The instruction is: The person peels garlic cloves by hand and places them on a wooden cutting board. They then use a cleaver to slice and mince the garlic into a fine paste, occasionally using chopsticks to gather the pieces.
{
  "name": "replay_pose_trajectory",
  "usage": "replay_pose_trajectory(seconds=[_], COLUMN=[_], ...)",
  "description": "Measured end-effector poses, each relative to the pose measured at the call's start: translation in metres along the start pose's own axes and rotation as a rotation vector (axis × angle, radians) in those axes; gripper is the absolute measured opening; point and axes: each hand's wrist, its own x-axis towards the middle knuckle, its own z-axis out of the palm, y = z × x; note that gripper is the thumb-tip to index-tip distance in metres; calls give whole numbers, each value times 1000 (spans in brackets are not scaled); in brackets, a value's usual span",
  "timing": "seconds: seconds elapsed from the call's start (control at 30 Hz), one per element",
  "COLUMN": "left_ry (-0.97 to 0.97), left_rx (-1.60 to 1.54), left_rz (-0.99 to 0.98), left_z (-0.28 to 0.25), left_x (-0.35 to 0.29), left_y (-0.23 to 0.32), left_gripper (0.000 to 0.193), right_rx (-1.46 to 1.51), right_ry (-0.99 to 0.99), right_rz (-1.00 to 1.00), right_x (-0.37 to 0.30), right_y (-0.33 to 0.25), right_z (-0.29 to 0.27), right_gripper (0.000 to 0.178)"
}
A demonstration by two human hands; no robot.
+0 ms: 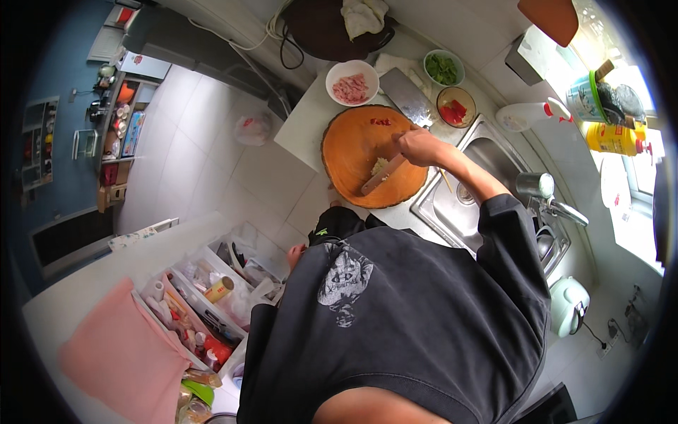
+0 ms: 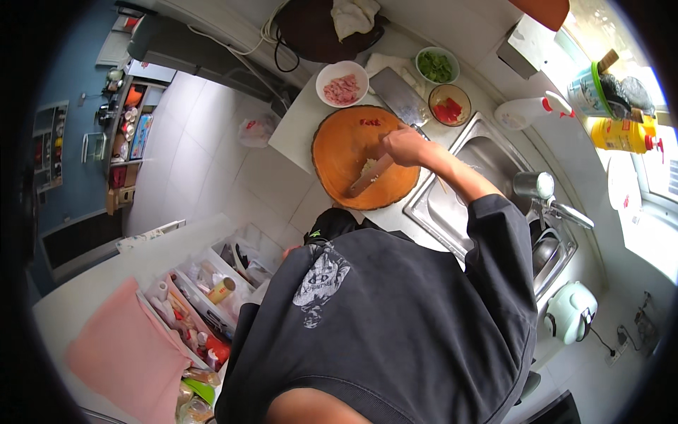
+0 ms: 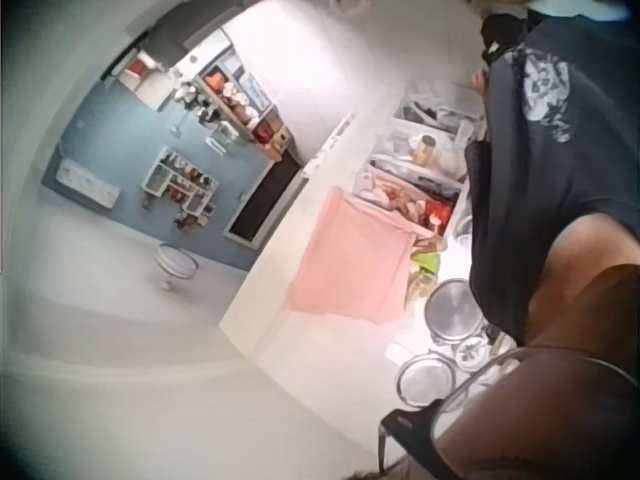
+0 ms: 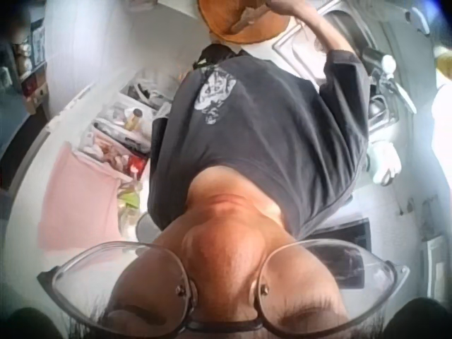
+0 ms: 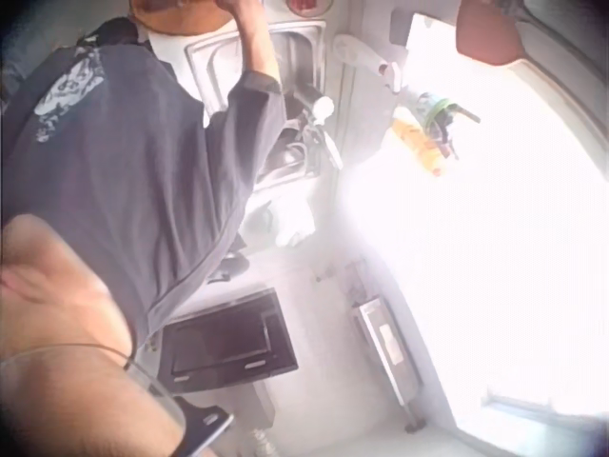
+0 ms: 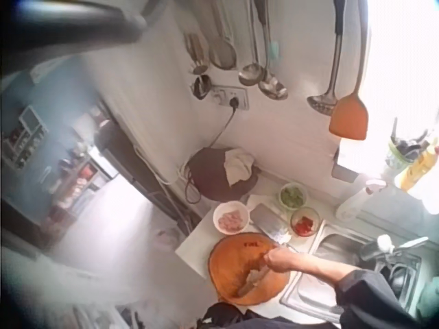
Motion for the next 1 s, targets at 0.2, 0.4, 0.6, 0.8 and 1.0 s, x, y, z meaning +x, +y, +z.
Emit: replay_pose_trajectory(seconds=[0.2,0.4,0.6,0.8,1.0], left_ry=[-93,-107,-208,-505,-1648], left_rx=[491,264,166,577,1125], left_rz=[398,-41,-77,202,705], left_z=[-30,2,-5,37,114], left_x=[9,74,164,238,223], left_y=[-47,68,140,189,101], left_gripper=[24,24,23,27,24], right_rx=[47,-100,-150,-122,-36], right_ry=[286,498,618,745,968], right_rz=[-49,127,401,912,1124], right_x=[-9,-35,-59,-39,1], right_y=[-7,-9,-70,-144,-192], right_z=[-17,35,74,127,145], right_gripper=[31,25,30,34,39])
